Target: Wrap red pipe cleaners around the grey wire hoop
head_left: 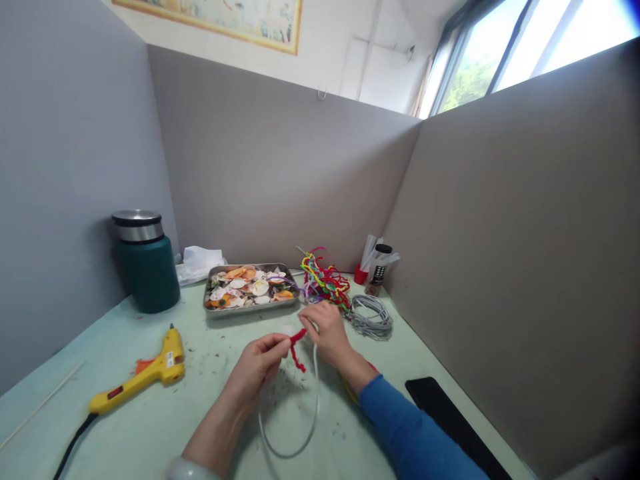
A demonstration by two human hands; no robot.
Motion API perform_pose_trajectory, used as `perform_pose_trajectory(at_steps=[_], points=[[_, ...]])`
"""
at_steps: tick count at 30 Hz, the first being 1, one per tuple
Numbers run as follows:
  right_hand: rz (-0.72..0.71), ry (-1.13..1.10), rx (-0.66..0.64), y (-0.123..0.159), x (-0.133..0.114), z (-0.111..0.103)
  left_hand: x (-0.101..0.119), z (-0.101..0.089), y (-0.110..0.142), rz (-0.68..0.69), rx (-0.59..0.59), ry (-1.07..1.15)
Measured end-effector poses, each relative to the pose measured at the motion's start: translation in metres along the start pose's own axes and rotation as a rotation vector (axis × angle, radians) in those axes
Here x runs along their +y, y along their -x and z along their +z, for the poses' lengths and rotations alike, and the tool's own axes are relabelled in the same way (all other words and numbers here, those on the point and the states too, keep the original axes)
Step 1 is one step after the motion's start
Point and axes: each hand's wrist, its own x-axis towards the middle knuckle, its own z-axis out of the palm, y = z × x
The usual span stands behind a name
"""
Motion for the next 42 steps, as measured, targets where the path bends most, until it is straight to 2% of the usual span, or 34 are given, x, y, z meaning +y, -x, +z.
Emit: perform_pose_trajectory(at_steps=[5,7,9,16,22,25,33,42], points=[[0.423,-0.859,-0.235,0.032,-0.02,0.022,0.004,-0.003,-0.001,0.055,0.17,-0.011],[0.504,-1.048,-0.286,0.036,-0.027,0.027,0.004,-0.002,-0.001,0.062,0.23,-0.027],[0.54,-1.125,-0.315,0.038,-0.031,0.029,0.003,-0.001,-0.002,0.062,0.258,-0.047],[0.575,-1.072,-0.247,0.039,-0.02,0.03,-0.004,-0.001,-0.006,0.103,0.239,-0.195],[0.381,-0.721,-0.179,0.042,-0.007,0.028,-0.005,0.0,-0.006,0.108,0.194,-0.306],[0.362,-0.661,-0.162,0.042,-0.006,0.026,-0.005,0.0,-0.006,0.1,0.152,-0.358],[0.348,-0.714,-0.153,0.04,-0.011,0.015,-0.001,0.001,-0.003,0.157,0.085,-0.41],[0.342,-0.746,-0.1,0.041,0.0,0.024,-0.002,0.004,-0.003,0.169,0.058,-0.356]])
